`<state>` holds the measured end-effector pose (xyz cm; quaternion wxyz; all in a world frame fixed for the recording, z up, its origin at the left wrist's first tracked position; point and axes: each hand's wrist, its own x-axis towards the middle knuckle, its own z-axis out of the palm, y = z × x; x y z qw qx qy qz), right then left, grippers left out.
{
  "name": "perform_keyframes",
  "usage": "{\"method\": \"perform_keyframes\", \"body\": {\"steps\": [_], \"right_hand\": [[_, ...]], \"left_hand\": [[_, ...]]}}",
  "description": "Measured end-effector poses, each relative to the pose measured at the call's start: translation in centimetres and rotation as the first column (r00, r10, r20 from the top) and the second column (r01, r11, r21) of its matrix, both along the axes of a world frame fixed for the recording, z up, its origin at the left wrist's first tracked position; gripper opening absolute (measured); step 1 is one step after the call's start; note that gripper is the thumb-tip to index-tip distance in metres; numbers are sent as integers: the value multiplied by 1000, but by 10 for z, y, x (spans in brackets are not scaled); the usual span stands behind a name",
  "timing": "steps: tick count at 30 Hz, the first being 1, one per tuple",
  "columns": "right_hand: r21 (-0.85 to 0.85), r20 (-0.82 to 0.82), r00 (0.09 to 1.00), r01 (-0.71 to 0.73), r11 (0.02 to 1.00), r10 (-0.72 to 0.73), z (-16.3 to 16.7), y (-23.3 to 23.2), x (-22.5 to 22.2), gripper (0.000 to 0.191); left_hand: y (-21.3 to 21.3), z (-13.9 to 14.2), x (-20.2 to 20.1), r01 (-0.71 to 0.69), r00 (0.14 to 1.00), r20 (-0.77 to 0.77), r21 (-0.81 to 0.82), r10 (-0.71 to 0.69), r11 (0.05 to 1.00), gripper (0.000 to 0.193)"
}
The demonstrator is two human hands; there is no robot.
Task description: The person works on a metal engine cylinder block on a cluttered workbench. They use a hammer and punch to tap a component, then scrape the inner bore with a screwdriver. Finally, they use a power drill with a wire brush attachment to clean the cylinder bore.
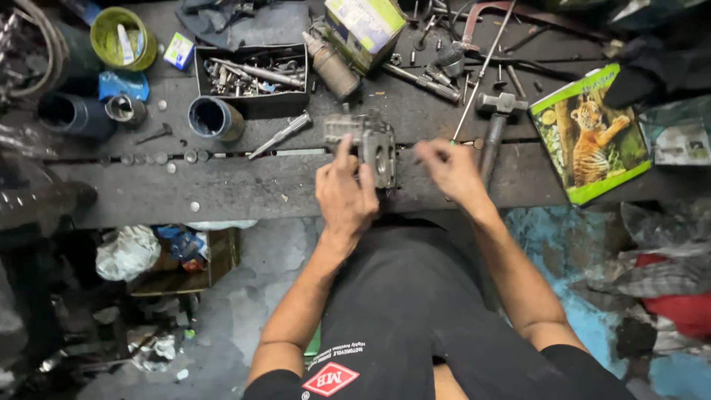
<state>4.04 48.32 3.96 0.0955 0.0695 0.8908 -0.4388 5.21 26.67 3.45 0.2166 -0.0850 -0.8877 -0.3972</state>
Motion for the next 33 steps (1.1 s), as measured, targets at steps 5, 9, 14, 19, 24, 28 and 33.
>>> {"method": "perform_keyframes", "body": {"steps": [5, 9, 14, 19, 24, 28, 33], "right_hand": [[-306, 329, 921, 315, 898, -210, -28, 42, 15, 35], [-91, 96, 987, 137, 986, -128, -32, 26, 31, 32], [178, -10, 996, 84, 981, -83, -10, -5, 28, 30], [353, -161, 954, -182, 918, 251, 17, -20, 6, 18], [429, -148, 928, -250, 868, 341, 29, -22, -16, 15], [388, -83, 882, -400, 830, 464, 32, -16, -25, 17], [346, -53, 917, -354, 869, 395, 30, -12, -32, 19]], "left_hand": [[-19, -31, 6, -91, 958, 284, 411, -32, 907, 70], [-12, -51, 33, 63, 841, 474, 394, -261, 917, 78], [7, -78, 61, 335, 657, 425, 575, -623, 746, 70], [31, -101, 50, 309, 672, 398, 616, -625, 725, 46], [30, -88, 45, 308, 589, 455, 637, -668, 707, 52], [0, -60, 47, 542, 624, 388, 410, -678, 734, 48], [-36, -33, 42, 498, 530, 721, 161, -447, 852, 29]]}}
